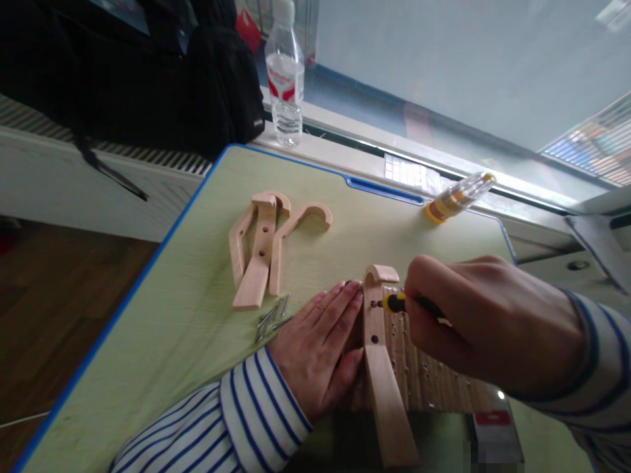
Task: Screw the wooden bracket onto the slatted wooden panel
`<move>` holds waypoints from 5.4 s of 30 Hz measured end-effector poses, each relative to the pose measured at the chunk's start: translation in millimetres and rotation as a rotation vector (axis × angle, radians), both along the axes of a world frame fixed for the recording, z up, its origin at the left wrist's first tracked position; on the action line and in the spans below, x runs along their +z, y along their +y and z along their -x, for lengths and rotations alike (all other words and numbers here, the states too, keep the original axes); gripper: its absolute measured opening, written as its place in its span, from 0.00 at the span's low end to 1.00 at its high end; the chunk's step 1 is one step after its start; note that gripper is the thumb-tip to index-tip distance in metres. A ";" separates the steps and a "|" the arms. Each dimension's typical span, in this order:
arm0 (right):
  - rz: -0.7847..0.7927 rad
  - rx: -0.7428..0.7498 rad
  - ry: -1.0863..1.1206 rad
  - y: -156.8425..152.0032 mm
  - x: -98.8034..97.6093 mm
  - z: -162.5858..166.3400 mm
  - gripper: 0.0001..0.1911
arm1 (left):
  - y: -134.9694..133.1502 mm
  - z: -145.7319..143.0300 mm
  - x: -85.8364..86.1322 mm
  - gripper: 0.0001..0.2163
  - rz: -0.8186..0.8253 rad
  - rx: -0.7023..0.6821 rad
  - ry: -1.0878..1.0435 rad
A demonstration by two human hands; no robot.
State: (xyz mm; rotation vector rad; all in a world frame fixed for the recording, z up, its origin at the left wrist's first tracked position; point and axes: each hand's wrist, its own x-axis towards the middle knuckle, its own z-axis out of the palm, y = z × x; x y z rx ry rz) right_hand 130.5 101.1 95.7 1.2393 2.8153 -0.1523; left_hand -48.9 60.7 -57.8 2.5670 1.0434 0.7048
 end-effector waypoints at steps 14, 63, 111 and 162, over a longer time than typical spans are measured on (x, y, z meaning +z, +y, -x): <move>-0.035 -0.190 -0.080 -4.5 3.1 19.4 0.03 | -2.2 -2.4 1.0 0.25 0.030 0.025 -0.019; 0.038 -0.088 -0.206 2.6 13.2 2.7 0.07 | -1.6 -3.1 1.1 0.29 -0.008 0.034 -0.040; 0.016 -0.109 -0.015 -1.0 4.9 5.2 0.04 | -4.6 -5.3 0.5 0.29 0.003 0.044 -0.050; -0.019 -0.333 0.152 -40.3 46.3 -21.5 0.08 | -10.7 -3.7 5.1 0.26 -0.077 0.029 -0.032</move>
